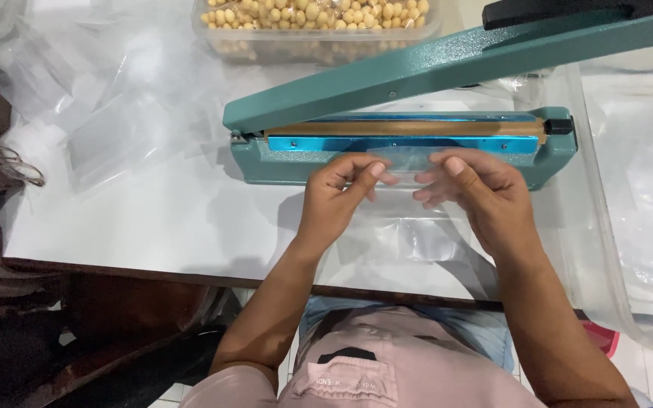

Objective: Using a manual impulse heat sealer to seal the openings of small plastic bags.

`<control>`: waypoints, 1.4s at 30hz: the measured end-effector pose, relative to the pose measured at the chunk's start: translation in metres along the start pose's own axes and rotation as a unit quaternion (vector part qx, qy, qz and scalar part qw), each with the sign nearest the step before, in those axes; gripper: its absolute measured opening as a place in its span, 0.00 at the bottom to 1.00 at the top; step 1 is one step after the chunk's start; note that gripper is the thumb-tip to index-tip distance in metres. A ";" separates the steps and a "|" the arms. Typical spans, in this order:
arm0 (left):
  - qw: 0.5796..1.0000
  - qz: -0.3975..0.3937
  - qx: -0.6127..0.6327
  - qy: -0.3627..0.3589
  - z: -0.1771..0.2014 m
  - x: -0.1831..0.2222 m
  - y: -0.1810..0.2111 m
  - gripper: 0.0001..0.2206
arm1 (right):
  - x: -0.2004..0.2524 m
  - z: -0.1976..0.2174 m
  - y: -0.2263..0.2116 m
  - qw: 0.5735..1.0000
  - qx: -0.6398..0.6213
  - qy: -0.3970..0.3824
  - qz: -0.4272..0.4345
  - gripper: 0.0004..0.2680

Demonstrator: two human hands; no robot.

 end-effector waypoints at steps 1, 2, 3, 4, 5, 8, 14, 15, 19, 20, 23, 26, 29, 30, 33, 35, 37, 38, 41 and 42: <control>1.000 0.001 0.000 0.000 -0.001 0.000 -0.001 0.07 | 0.000 -0.001 0.000 1.000 0.000 0.001 -0.001 0.11; 1.000 0.000 -0.003 0.005 0.000 0.000 -0.001 0.07 | 0.000 -0.001 0.001 1.000 -0.024 0.000 -0.007 0.12; 1.000 -0.001 -0.005 0.011 0.000 0.000 -0.001 0.07 | -0.001 -0.003 0.001 0.999 -0.049 -0.002 -0.014 0.14; 1.000 0.000 -0.005 0.011 0.001 0.001 -0.002 0.07 | -0.001 -0.001 0.002 0.999 -0.049 -0.002 -0.014 0.14; 1.000 0.001 -0.002 0.021 0.004 0.001 -0.002 0.07 | -0.001 0.003 0.003 0.999 -0.049 0.010 -0.010 0.13; 0.999 0.003 0.004 0.033 0.007 0.001 -0.003 0.07 | -0.004 0.014 0.008 0.998 -0.046 0.034 -0.007 0.12; 1.000 -0.006 -0.004 0.014 0.003 0.004 -0.006 0.08 | -0.005 0.020 0.013 0.997 -0.041 0.056 -0.013 0.11; 1.000 -0.011 -0.012 0.010 0.001 0.005 -0.006 0.08 | -0.005 0.020 0.013 0.997 -0.044 0.055 -0.015 0.11; 1.000 0.000 -0.025 0.002 0.001 0.006 -0.003 0.06 | 0.000 0.014 0.009 0.997 -0.050 0.058 -0.028 0.11; 1.000 -0.001 -0.026 0.009 0.003 0.005 -0.003 0.05 | 0.001 0.011 0.006 0.998 -0.043 0.046 -0.024 0.12; 0.999 -0.003 -0.021 0.023 0.007 0.004 -0.004 0.05 | 0.005 0.005 0.003 0.999 -0.017 0.035 -0.021 0.11; 1.000 0.002 0.001 0.030 0.009 0.003 -0.005 0.07 | 0.006 0.005 0.005 0.999 0.000 0.043 -0.023 0.09; 1.000 0.010 0.015 0.022 0.009 0.004 -0.011 0.10 | 0.004 0.009 0.010 0.998 -0.007 0.054 -0.029 0.08; 1.000 0.013 0.009 0.014 0.009 0.004 -0.015 0.11 | 0.003 0.011 0.011 0.998 -0.011 0.058 -0.033 0.08; 0.999 0.022 -0.023 -0.019 0.001 0.009 -0.012 0.08 | 0.004 0.011 0.008 0.997 -0.012 0.064 -0.030 0.08; 0.999 0.017 -0.036 -0.016 0.001 0.009 -0.012 0.07 | 0.005 0.011 0.007 0.997 -0.008 0.069 -0.031 0.08; 0.999 0.011 -0.049 -0.012 0.001 0.009 -0.013 0.06 | 0.005 0.012 0.009 0.997 -0.004 0.072 -0.032 0.08; 0.999 0.012 -0.049 -0.003 0.002 0.009 -0.014 0.06 | 0.004 0.011 0.012 0.997 -0.006 0.063 -0.035 0.08; 0.999 0.019 -0.043 0.017 0.005 0.008 -0.016 0.06 | 0.006 0.002 0.006 0.999 -0.001 0.035 -0.034 0.09; 0.999 0.026 -0.038 0.029 0.007 0.008 -0.016 0.06 | 0.008 -0.004 0.002 0.999 0.005 0.016 -0.030 0.10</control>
Point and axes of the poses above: each hand's wrist, its own x-axis away from the middle knuckle, its own z-axis out of the back of the hand, y = z × x, the point moved 9 cm from there along -x, towards the middle knuckle, and after that the axes turned 13 degrees about y, right-handed, at the moved point
